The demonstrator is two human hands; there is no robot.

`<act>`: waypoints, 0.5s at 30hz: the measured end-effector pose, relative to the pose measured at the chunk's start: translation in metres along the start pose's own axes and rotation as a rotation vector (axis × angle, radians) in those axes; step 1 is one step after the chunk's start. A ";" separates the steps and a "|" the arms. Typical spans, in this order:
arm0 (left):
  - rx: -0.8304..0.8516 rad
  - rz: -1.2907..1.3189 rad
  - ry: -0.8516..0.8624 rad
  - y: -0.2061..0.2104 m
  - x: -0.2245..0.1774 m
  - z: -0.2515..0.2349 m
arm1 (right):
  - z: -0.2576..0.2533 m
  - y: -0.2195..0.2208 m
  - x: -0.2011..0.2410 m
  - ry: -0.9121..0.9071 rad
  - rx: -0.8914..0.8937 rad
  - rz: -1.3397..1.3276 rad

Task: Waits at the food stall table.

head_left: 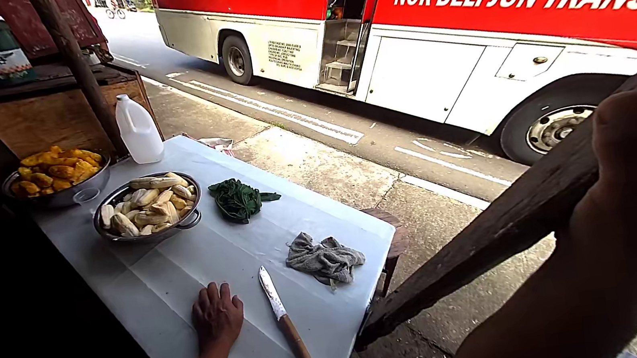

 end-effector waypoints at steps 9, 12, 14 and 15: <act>-0.006 0.002 0.002 -0.003 0.000 0.001 | 0.002 0.001 0.003 0.015 0.010 0.007; -0.005 -0.012 0.003 -0.001 0.000 0.000 | -0.001 0.002 0.001 -0.011 0.009 -0.017; -0.008 -0.010 0.000 -0.001 0.001 0.001 | -0.005 0.004 0.000 -0.045 0.017 -0.056; -0.006 -0.007 -0.001 0.000 0.001 0.001 | -0.005 0.003 -0.001 -0.038 0.013 -0.058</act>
Point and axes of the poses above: each hand's wrist, its own z-axis away from the middle knuckle, its own y-axis out of the palm, x = y × z, the point moved 4 cm from there along -z, towards the middle knuckle, and after that the axes turned 1 degree about -x, right-handed, at the moved point
